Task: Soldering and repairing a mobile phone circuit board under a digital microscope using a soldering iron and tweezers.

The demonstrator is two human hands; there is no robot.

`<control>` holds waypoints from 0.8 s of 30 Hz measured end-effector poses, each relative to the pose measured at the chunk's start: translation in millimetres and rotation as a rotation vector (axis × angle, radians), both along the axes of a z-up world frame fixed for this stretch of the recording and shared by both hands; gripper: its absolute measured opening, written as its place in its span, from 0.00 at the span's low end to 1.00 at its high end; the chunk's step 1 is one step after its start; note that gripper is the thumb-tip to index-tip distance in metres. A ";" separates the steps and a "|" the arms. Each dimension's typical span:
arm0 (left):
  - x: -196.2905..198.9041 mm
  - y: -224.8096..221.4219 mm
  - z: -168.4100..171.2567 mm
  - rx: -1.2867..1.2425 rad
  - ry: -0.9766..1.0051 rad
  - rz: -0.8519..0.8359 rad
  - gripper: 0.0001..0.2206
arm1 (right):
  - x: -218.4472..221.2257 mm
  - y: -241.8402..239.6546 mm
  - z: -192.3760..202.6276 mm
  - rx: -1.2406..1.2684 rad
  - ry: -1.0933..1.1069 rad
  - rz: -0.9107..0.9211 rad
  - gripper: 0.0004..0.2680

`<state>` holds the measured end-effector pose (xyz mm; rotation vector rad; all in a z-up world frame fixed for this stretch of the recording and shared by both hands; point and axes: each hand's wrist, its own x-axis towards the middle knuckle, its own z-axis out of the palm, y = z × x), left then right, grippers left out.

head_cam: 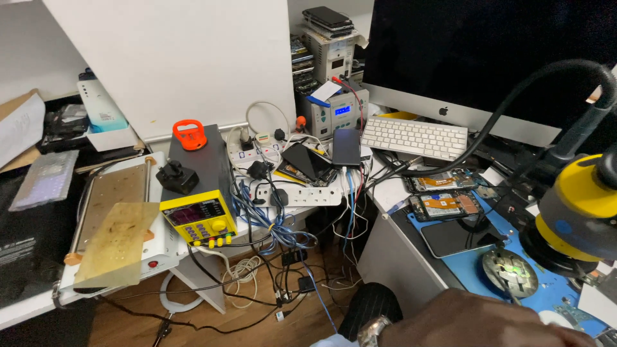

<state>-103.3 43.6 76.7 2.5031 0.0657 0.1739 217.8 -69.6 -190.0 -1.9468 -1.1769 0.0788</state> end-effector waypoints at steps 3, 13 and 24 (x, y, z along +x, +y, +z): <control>17.4 42.2 -15.6 -0.014 0.071 -0.126 0.22 | -4.9 -25.1 29.6 0.065 0.024 -0.292 0.19; 129.8 63.9 -79.3 -0.285 -0.066 0.335 0.33 | -67.6 -9.8 95.2 0.536 0.047 -0.594 0.14; 141.7 59.5 -95.8 -0.525 0.069 0.360 0.43 | -87.4 -1.1 105.0 0.542 0.118 -0.592 0.12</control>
